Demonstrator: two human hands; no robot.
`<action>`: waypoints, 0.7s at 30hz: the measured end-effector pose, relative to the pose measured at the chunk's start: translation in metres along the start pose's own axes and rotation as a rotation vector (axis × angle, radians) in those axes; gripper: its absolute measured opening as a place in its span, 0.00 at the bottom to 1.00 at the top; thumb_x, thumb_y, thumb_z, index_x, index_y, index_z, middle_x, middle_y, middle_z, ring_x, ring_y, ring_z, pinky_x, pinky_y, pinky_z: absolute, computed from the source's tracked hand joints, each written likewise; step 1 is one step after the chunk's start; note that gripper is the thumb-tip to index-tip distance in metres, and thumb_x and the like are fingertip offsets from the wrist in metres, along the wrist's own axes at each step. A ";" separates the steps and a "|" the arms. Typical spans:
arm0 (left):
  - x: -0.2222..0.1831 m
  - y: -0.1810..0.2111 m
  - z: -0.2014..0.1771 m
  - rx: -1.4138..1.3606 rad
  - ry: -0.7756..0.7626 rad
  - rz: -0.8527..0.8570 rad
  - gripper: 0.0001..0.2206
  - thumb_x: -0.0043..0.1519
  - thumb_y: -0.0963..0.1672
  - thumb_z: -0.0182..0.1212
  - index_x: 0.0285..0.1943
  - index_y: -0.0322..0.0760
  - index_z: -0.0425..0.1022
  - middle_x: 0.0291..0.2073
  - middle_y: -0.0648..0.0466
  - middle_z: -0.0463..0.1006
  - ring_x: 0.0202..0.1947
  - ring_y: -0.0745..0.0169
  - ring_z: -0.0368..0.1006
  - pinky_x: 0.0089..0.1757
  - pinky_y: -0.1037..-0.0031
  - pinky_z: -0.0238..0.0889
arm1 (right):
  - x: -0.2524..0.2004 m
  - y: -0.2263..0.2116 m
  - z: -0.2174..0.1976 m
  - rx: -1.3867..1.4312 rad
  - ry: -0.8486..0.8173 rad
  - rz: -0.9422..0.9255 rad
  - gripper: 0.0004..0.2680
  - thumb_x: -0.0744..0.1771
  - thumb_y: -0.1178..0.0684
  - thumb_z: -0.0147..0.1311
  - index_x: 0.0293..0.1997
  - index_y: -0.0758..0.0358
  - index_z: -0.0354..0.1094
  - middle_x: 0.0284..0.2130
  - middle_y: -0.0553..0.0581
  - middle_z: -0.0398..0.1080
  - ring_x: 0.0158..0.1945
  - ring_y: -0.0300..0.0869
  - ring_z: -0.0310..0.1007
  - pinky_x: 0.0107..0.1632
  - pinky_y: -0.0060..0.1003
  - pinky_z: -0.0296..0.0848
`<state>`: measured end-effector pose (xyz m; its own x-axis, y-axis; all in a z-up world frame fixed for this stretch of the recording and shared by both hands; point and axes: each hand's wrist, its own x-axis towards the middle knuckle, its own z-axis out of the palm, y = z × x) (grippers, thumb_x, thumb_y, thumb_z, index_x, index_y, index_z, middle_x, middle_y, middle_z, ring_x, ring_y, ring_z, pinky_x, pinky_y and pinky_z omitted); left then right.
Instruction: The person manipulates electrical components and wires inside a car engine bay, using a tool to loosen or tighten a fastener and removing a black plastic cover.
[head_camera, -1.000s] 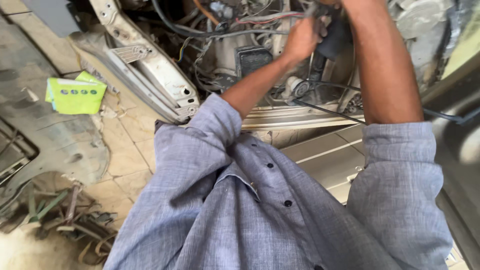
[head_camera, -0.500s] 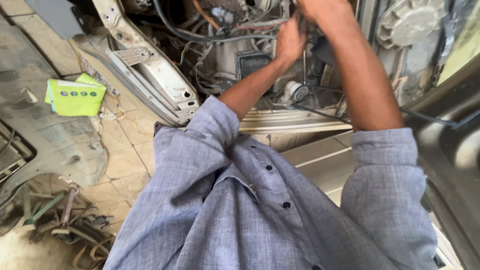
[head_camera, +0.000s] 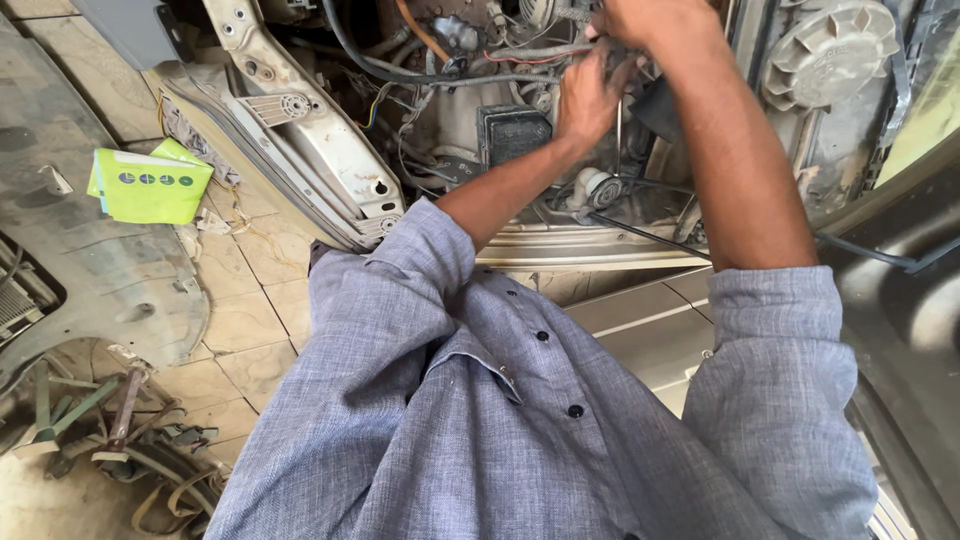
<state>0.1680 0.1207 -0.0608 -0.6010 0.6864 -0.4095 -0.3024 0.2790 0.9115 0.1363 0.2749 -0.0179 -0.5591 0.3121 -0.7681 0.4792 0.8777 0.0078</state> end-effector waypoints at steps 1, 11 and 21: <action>-0.004 0.000 0.001 -0.100 0.022 -0.043 0.13 0.64 0.47 0.60 0.51 0.33 0.75 0.31 0.45 0.86 0.32 0.57 0.85 0.37 0.66 0.75 | 0.004 0.001 0.006 -0.029 -0.007 -0.032 0.15 0.68 0.40 0.63 0.49 0.64 0.77 0.33 0.68 0.78 0.32 0.59 0.78 0.34 0.56 0.75; 0.051 -0.095 0.015 -0.830 -0.513 -0.070 0.11 0.67 0.43 0.61 0.57 0.34 0.74 0.45 0.46 0.85 0.39 0.56 0.85 0.40 0.68 0.81 | -0.010 0.048 -0.009 0.018 -0.170 -0.087 0.15 0.68 0.40 0.63 0.48 0.64 0.77 0.32 0.67 0.77 0.30 0.59 0.77 0.33 0.56 0.75; 0.026 -0.064 0.013 -0.319 -0.246 -0.053 0.12 0.65 0.47 0.63 0.51 0.35 0.81 0.34 0.52 0.88 0.34 0.63 0.86 0.34 0.73 0.77 | 0.011 0.021 0.013 0.034 -0.103 -0.088 0.16 0.67 0.40 0.63 0.47 0.64 0.77 0.31 0.67 0.77 0.29 0.58 0.77 0.32 0.56 0.74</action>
<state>0.1814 0.1296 -0.1289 -0.3951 0.8275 -0.3988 -0.5657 0.1228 0.8154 0.1486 0.2919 -0.0346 -0.5287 0.1940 -0.8264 0.4547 0.8868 -0.0827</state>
